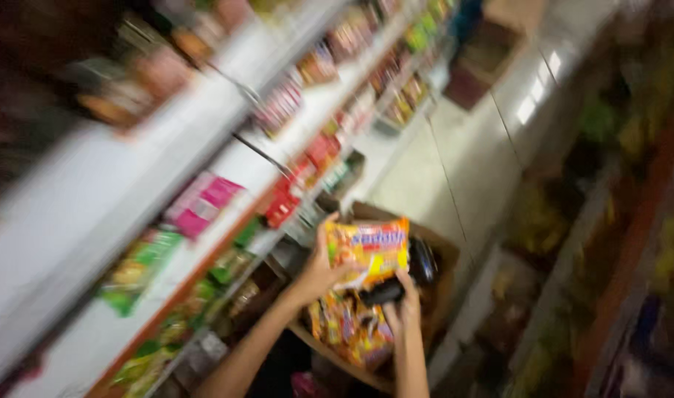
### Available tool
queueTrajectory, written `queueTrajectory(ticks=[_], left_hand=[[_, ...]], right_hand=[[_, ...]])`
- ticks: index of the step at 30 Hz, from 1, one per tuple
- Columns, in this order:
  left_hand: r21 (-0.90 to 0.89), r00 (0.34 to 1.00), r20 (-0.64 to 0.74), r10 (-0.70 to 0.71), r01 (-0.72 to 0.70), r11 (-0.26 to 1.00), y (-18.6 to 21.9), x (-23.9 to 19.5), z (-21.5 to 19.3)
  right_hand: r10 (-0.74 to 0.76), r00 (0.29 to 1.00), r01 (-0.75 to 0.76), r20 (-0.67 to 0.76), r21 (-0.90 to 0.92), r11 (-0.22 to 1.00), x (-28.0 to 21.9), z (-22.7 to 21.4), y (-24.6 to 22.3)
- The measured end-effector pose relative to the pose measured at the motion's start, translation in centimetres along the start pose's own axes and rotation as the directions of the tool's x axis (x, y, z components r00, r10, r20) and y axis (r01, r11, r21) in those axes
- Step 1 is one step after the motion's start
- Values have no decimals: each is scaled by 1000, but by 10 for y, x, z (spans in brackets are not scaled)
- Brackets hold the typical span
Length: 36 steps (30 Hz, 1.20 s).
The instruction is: The person holds a barcode scanner device and handles instant noodle packages from a shelf and a box on the floor, scanning individual packages one at a time and placing some back onto shelves.
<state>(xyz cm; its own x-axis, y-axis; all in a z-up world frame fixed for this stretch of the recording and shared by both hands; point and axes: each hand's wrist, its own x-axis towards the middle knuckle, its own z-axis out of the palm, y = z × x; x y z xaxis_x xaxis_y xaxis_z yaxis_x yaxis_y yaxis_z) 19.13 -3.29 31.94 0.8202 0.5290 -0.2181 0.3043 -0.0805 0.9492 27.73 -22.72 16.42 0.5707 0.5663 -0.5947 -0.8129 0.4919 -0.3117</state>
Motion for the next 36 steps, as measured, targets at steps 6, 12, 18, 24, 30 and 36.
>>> queueTrajectory(ticks=[6, 12, 18, 24, 30, 36], left_hand=[[181, 968, -124, 219, -195, 964, 187, -78, -62], [242, 906, -329, 266, -191, 951, 331, -158, -99], [452, 796, -445, 410, -196, 870, 430, -179, -140], [654, 559, -533, 635, -204, 729, 472, -150, -202], [866, 583, -471, 662, 447, 222, 460, -158, -279], [894, 734, -447, 511, 389, 223, 454, -103, -337]], right_hand=[[167, 973, -129, 160, -223, 966, -70, 162, -51], [345, 820, -212, 456, -318, 924, -129, 303, -82], [383, 665, -168, 642, -371, 913, -164, 438, -92], [359, 670, -254, 649, -254, 933, -122, 505, -93], [237, 784, -149, 573, -196, 969, -89, 504, -117], [278, 741, -234, 611, -153, 960, -61, 497, -117]])
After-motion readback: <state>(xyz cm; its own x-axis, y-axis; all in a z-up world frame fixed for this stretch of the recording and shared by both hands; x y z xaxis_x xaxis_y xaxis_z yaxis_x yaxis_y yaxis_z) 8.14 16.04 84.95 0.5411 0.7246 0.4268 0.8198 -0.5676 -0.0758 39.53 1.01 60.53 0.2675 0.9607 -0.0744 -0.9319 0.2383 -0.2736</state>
